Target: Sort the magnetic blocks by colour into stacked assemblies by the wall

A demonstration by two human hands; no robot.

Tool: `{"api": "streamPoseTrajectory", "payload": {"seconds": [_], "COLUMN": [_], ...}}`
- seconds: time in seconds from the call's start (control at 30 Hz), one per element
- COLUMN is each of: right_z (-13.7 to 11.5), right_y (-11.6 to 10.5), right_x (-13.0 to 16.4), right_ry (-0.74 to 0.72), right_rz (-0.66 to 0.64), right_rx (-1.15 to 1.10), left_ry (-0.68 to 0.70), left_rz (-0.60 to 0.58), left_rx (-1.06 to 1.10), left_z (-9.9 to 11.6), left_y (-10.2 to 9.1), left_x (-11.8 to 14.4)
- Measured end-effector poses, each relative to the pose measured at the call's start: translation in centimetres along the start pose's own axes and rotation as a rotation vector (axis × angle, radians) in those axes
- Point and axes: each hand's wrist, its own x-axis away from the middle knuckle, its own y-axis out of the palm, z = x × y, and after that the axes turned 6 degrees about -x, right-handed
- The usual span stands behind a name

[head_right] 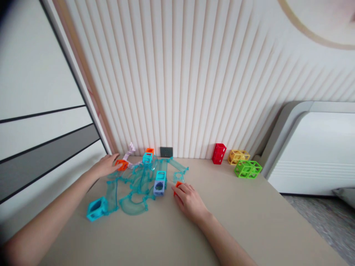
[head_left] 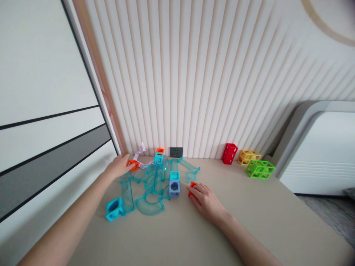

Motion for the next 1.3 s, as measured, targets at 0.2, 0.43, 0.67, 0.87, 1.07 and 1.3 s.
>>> {"api": "streamPoseTrajectory", "payload": {"seconds": [0.2, 0.43, 0.67, 0.87, 1.07, 1.3], "right_z": [0.0, -0.2, -0.1, 0.7, 1.4, 1.6], "right_y": [-0.1, -0.2, -0.2, 0.3, 0.5, -0.3], "right_x": [0.1, 0.0, 0.1, 0.3, 0.4, 0.5], "right_ry": [0.021, 0.056, 0.056, 0.039, 0.232, 0.443], "right_rz": [-0.018, -0.066, -0.052, 0.052, 0.413, 0.654], "right_rx": [0.001, -0.001, -0.010, -0.058, -0.260, -0.604], "left_ry": [0.036, -0.111, -0.204, -0.091, 0.100, 0.341], "left_rz": [-0.074, 0.014, 0.210, 0.321, 0.044, -0.176], "left_rx": [0.074, 0.223, 0.539, 0.946, 1.577, 1.363], "left_z": [-0.9, -0.6, 0.1, 6.2, 14.6, 18.0], "left_y": [3.8, 6.1, 4.0, 0.7, -0.3, 3.7], "left_x": [-1.6, -2.6, -2.5, 1.7, 10.3, 16.0]}}
